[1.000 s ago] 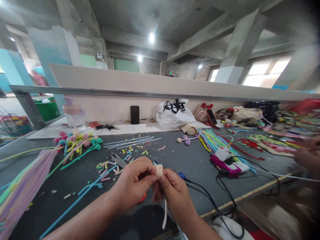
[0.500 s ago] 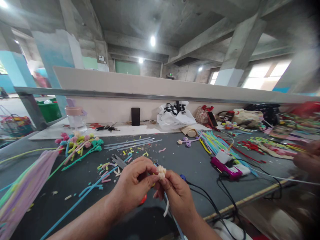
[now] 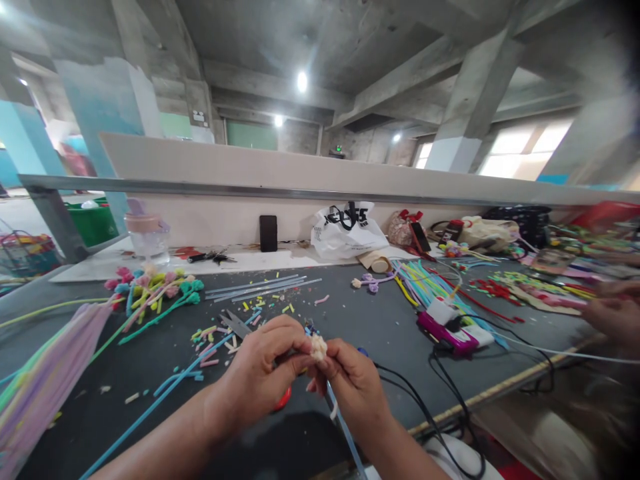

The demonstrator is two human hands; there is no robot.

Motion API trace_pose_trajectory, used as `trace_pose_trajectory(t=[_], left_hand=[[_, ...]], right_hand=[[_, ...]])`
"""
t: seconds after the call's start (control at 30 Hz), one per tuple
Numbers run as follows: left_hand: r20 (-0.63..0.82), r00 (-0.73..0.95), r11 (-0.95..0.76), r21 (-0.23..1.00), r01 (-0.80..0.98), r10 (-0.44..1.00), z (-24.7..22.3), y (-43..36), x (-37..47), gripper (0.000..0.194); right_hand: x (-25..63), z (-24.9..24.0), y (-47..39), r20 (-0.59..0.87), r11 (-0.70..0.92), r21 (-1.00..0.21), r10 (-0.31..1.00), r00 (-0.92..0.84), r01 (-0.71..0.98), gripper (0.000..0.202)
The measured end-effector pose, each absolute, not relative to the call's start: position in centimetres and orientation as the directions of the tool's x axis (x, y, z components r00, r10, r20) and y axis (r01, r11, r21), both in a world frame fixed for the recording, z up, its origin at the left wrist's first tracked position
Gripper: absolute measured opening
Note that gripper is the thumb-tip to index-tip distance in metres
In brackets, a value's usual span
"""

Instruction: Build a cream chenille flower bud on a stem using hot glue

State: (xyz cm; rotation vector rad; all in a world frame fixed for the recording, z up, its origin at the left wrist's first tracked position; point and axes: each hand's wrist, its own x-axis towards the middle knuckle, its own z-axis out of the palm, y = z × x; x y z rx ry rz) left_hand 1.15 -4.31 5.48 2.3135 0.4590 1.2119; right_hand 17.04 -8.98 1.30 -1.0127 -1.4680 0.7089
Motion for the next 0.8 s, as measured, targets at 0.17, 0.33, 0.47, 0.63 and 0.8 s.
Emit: trace_pose_trajectory(t=[0.17,0.33,0.47,0.63,0.8], left_hand=[[0.614,0.548,-0.750,0.660,0.038,0.568,5.5,-4.4,1.4,0.010],[0.405,0.586,-0.515,0.857,0.024,0.702,5.7,-4.6,1.6,0.008],[0.373,0.586,-0.448,0.894,-0.019,0.720,5.9,-4.4,1.4,0.010],[0.524,0.387,-0.567,0.824,-0.004,0.759,5.5,-3.8,0.9,0.007],[0.701,0.379,-0.764,0.645,0.025,0.605,4.9,-3.9,0.8,0.008]], right_hand=[[17.2,1.2,-8.9,0.491,0.474,-0.843,0.871,0.005,0.256,0.028],[17.4,1.1,-8.8,0.523,0.503,-0.811,0.852,-0.015,0.298,0.030],[17.3,1.0,-8.8,0.437,0.429,-0.892,0.899,0.030,0.142,0.029],[16.9,1.3,-8.8,0.243,0.222,-0.931,0.969,-0.038,-0.291,0.030],[16.6,1.6,-8.9,0.136,0.048,-0.860,0.981,-0.137,-0.507,0.030]])
